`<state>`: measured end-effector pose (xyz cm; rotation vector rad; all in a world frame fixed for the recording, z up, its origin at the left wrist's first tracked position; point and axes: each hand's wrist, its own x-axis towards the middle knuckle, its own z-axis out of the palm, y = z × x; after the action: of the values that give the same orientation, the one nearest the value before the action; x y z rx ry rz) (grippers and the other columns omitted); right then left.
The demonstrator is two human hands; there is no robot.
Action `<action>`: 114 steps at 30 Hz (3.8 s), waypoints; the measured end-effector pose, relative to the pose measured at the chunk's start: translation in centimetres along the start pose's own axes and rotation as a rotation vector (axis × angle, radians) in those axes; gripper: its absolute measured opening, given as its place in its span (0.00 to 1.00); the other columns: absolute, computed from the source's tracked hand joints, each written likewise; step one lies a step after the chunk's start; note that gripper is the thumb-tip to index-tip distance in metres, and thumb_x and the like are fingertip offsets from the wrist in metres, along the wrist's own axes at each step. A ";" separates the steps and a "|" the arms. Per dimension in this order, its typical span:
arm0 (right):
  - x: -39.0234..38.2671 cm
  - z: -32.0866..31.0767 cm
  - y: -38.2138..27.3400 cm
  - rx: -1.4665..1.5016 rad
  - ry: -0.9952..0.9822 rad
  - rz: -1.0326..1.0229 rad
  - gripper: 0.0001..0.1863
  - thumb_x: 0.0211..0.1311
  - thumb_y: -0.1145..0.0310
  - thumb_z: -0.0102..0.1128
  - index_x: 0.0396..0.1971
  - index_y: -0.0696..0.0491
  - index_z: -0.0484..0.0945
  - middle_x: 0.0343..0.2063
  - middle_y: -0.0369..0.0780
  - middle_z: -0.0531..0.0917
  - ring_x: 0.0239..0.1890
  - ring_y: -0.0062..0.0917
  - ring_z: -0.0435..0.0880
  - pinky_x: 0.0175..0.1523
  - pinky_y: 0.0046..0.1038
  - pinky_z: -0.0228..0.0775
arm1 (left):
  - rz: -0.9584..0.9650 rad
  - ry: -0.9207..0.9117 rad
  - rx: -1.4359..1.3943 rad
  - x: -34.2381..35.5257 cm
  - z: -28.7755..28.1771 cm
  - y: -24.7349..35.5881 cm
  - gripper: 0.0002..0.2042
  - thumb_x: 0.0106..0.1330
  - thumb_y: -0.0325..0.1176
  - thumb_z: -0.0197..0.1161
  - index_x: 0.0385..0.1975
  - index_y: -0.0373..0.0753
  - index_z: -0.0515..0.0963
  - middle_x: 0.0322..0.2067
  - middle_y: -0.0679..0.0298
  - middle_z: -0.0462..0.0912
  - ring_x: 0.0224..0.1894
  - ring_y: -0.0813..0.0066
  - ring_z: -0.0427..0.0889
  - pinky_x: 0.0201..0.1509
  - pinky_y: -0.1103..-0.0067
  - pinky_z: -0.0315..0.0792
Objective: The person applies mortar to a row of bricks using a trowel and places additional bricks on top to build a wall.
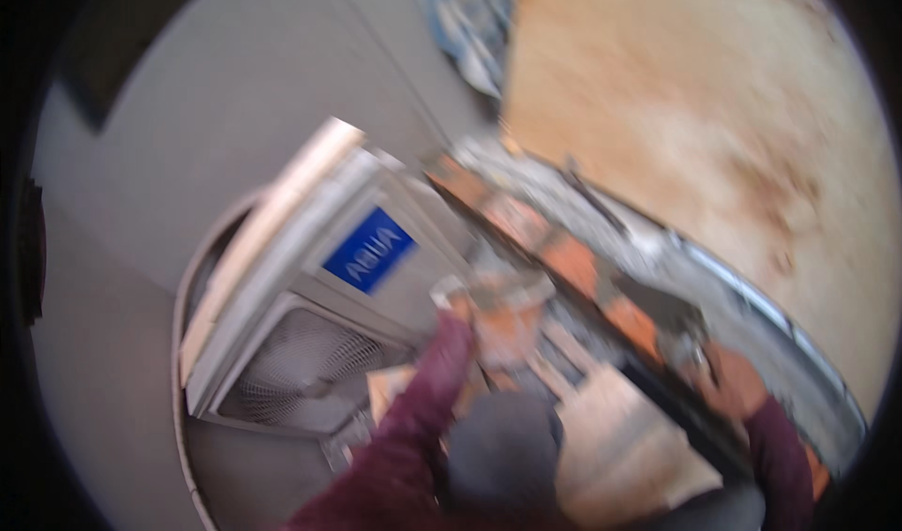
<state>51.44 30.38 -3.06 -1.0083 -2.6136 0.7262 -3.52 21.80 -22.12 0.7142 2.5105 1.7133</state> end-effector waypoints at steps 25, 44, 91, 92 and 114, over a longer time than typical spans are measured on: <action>6.6 17.6 -4.6 0.000 -0.487 0.109 0.17 0.65 0.63 0.53 0.43 0.64 0.68 0.23 0.55 0.80 0.30 0.51 0.83 0.37 0.46 0.76 | -0.158 -0.835 -0.581 -12.4 -5.6 11.3 0.37 0.41 0.13 0.47 0.61 0.27 0.66 0.55 0.55 0.76 0.53 0.68 0.77 0.50 0.83 0.71; 10.2 21.8 -11.5 0.515 -0.651 0.107 0.15 0.54 0.64 0.61 0.33 0.63 0.79 0.32 0.55 0.84 0.40 0.46 0.85 0.45 0.43 0.77 | -0.321 -0.638 -0.379 -10.7 -7.9 9.0 0.33 0.43 0.19 0.55 0.58 0.31 0.68 0.49 0.53 0.77 0.48 0.58 0.78 0.56 0.68 0.71; -29.7 0.9 10.7 -0.163 -0.169 1.028 0.18 0.69 0.58 0.47 0.45 0.60 0.70 0.28 0.54 0.82 0.32 0.48 0.84 0.42 0.46 0.76 | 0.698 -0.542 0.145 -10.8 -4.7 23.1 0.16 0.71 0.36 0.57 0.52 0.34 0.79 0.51 0.46 0.80 0.50 0.53 0.81 0.49 0.66 0.78; -29.8 0.9 11.6 -0.157 -0.150 1.038 0.19 0.69 0.58 0.47 0.44 0.61 0.70 0.29 0.55 0.82 0.34 0.49 0.84 0.43 0.47 0.75 | 0.477 -0.618 -0.114 -15.6 -2.4 28.6 0.20 0.72 0.45 0.56 0.52 0.37 0.81 0.51 0.48 0.81 0.51 0.51 0.81 0.53 0.66 0.75; -15.3 0.5 10.8 1.091 -0.093 1.352 0.16 0.76 0.56 0.38 0.37 0.54 0.68 0.19 0.33 0.70 0.12 0.18 0.72 0.12 0.25 0.71 | 1.049 -1.901 0.093 -23.4 -0.2 34.9 0.23 0.49 0.29 0.64 0.50 0.33 0.79 0.50 0.48 0.80 0.54 0.45 0.78 0.58 0.60 0.70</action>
<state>68.43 26.66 -10.01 -2.0755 -0.7812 2.0501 29.79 23.04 3.38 2.2310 0.7386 0.1320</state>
